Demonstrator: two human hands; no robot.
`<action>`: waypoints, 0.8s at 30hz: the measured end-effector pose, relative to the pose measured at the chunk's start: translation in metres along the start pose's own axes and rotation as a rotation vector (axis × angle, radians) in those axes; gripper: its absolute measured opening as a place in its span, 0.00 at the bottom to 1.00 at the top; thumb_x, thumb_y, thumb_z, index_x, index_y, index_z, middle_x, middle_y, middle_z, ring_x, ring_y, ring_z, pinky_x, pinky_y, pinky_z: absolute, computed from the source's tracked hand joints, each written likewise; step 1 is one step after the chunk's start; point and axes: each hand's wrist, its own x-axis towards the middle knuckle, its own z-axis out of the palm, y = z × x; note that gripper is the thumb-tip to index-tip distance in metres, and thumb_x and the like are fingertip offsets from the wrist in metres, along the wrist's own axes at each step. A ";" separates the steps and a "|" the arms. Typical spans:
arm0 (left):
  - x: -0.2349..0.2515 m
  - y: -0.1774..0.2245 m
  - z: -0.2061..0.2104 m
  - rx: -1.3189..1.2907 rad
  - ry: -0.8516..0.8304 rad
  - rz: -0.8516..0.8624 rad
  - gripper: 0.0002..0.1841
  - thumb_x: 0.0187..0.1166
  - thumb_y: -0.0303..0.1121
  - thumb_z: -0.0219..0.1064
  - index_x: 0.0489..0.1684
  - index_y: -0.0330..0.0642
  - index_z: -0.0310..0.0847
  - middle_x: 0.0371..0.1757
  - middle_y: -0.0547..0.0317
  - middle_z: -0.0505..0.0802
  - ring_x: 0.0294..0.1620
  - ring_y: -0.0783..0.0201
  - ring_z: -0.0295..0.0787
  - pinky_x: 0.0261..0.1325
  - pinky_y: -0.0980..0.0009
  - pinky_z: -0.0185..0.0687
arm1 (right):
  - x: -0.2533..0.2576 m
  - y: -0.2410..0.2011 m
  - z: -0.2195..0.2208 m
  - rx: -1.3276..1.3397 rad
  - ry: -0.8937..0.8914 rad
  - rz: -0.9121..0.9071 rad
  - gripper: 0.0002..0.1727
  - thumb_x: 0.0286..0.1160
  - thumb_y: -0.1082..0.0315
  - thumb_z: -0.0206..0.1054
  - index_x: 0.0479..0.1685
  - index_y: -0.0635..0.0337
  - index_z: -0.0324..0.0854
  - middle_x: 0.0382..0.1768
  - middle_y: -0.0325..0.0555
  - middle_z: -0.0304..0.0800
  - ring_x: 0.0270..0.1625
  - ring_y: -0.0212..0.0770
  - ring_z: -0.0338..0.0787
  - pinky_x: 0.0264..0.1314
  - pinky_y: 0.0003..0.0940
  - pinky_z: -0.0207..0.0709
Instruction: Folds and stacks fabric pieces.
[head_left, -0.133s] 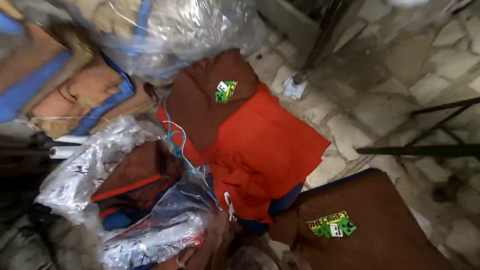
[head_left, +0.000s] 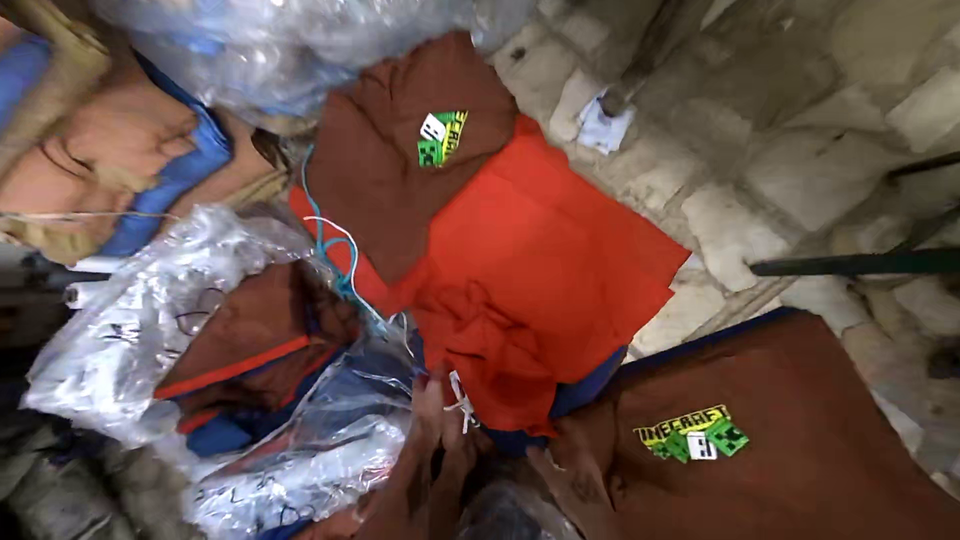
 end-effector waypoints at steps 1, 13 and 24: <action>0.010 -0.004 0.000 0.015 -0.064 -0.005 0.32 0.86 0.56 0.60 0.75 0.37 0.75 0.64 0.41 0.90 0.63 0.49 0.88 0.67 0.47 0.84 | 0.017 0.001 0.015 -0.026 0.039 -0.003 0.60 0.51 0.52 0.88 0.86 0.71 0.59 0.75 0.66 0.78 0.77 0.53 0.81 0.79 0.48 0.77; 0.059 0.101 0.022 0.840 -0.090 0.406 0.44 0.75 0.60 0.70 0.89 0.45 0.64 0.90 0.35 0.63 0.89 0.33 0.59 0.82 0.26 0.55 | 0.021 -0.024 0.055 -0.200 -0.120 0.145 0.38 0.71 0.61 0.77 0.77 0.74 0.69 0.62 0.61 0.89 0.67 0.49 0.89 0.75 0.45 0.79; 0.076 0.113 -0.003 1.163 -0.426 0.837 0.11 0.74 0.29 0.72 0.52 0.43 0.90 0.59 0.50 0.93 0.70 0.46 0.84 0.85 0.34 0.56 | 0.037 -0.037 0.046 0.083 0.215 -0.001 0.41 0.59 0.53 0.82 0.70 0.70 0.76 0.64 0.62 0.86 0.65 0.49 0.88 0.65 0.43 0.85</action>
